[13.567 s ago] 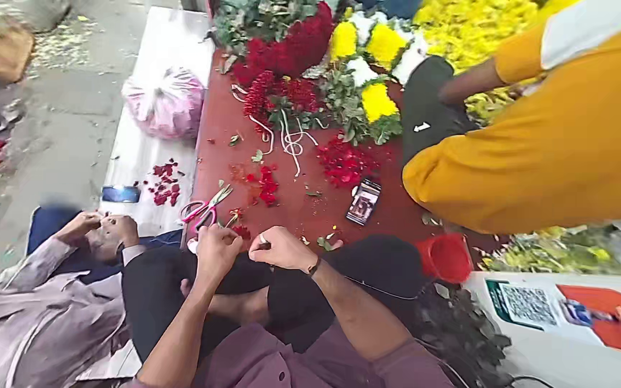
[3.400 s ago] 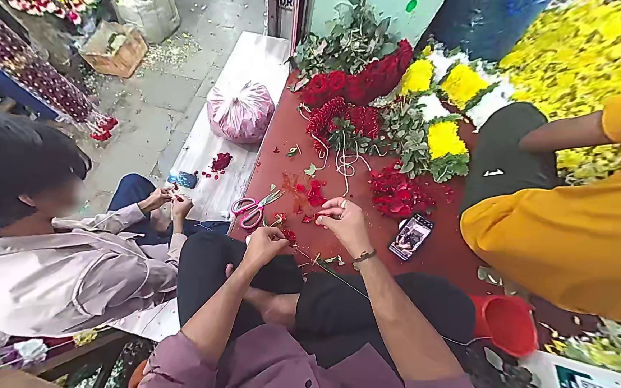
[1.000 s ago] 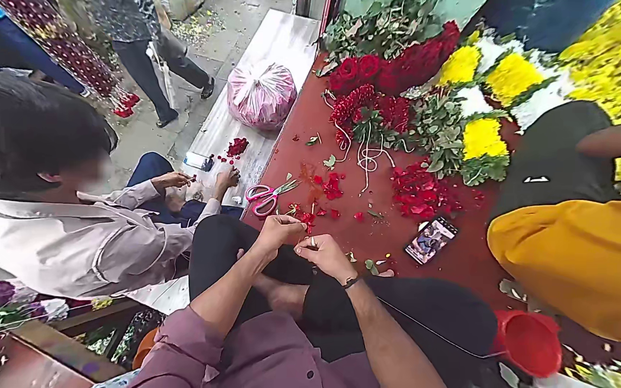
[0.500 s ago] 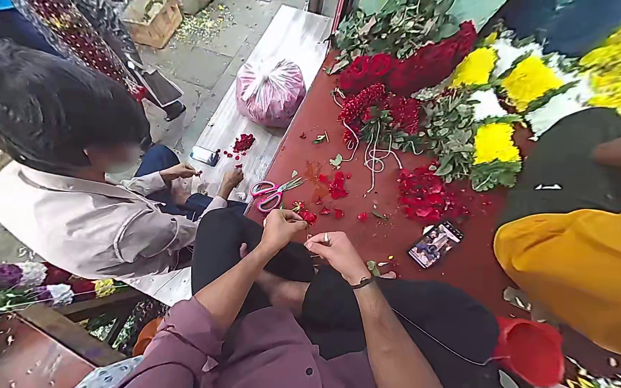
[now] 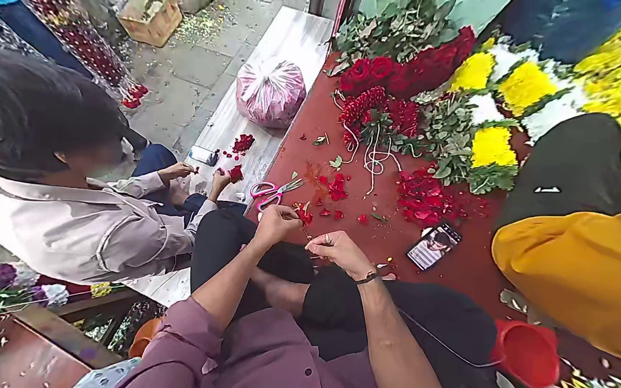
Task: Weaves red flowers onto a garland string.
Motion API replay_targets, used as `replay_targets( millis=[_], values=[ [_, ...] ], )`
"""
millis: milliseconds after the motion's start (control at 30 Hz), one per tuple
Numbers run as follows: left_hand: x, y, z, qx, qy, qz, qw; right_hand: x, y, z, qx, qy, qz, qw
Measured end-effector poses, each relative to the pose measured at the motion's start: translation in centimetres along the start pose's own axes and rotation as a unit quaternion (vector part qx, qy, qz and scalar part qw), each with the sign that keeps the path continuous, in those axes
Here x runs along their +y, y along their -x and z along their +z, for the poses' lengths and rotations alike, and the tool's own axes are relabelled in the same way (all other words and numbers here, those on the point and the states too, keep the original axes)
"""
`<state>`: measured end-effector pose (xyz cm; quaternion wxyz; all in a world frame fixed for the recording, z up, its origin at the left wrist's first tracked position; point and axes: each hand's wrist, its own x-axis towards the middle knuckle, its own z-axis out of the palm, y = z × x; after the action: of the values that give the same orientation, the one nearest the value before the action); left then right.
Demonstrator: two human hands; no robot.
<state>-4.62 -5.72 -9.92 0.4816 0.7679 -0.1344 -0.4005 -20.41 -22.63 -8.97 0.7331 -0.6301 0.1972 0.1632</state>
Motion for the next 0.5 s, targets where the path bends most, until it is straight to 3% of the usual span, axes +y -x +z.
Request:
replay_targets(
  millis=[167,300,500],
  values=[
    [0.2,0.4,-0.4,-0.024,-0.078,-0.021,0.996,-0.4,0.4,-0.8,0.096,-0.066,-0.035,0.993],
    [0.8,0.7,-0.6,-0.045,0.054,-0.015,0.997,-0.4,0.5,-1.9,0.179,-0.106,-0.016,0.978],
    [-0.2,0.2,-0.3,0.047,0.055,-0.021,0.997,-0.5,0.5,-0.9,0.102,-0.025,-0.024,0.994]
  ],
)
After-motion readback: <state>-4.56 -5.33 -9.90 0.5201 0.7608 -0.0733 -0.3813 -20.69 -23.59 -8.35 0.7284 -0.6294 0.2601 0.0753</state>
